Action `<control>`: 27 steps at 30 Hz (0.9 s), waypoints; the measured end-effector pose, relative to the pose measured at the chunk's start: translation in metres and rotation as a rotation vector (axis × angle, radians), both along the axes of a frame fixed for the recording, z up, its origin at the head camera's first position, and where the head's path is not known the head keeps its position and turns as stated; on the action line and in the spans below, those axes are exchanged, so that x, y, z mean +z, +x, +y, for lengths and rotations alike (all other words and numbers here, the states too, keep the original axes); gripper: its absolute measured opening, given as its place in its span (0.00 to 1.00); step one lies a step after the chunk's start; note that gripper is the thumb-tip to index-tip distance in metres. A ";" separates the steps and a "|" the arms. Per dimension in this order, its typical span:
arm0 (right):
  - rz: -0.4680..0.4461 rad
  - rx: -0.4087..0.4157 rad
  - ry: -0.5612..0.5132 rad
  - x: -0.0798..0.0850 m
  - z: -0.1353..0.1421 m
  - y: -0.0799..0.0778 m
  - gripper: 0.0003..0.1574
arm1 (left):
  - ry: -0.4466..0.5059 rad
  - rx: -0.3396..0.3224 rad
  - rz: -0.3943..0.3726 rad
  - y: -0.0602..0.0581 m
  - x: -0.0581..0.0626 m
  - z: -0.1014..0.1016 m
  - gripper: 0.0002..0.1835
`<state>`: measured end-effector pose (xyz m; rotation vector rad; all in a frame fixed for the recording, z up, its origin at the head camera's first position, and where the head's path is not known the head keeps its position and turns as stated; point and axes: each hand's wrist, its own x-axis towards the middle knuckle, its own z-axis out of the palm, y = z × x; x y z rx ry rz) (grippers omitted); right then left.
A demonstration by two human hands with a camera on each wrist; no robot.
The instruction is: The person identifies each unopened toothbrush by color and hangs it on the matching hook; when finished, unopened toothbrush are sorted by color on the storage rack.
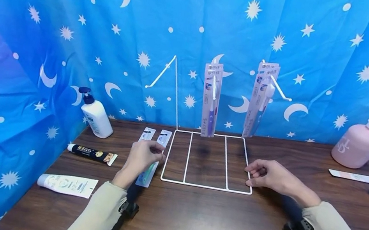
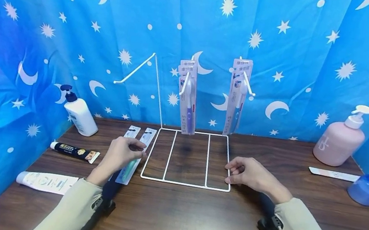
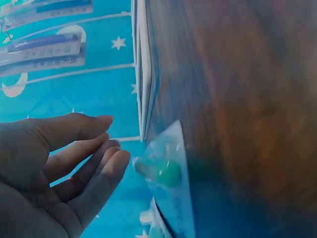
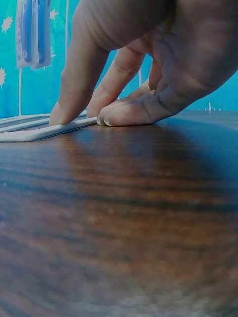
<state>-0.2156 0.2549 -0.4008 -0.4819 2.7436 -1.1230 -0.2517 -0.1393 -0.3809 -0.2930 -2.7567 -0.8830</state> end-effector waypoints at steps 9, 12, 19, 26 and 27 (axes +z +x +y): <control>0.001 0.016 -0.022 0.001 0.002 -0.002 0.25 | 0.009 0.101 -0.049 -0.029 0.010 -0.002 0.18; -0.005 0.017 -0.016 0.000 0.003 -0.002 0.25 | 0.011 0.131 -0.085 -0.039 0.010 -0.002 0.19; -0.001 0.013 -0.021 -0.002 0.002 -0.002 0.24 | -0.024 0.167 -0.152 -0.061 0.004 0.003 0.19; 0.005 0.017 -0.012 -0.002 0.002 -0.002 0.25 | -0.079 0.243 -0.191 -0.070 0.001 0.007 0.11; 0.009 0.016 -0.010 -0.002 0.002 -0.002 0.25 | -0.079 0.253 -0.192 -0.071 0.001 0.008 0.10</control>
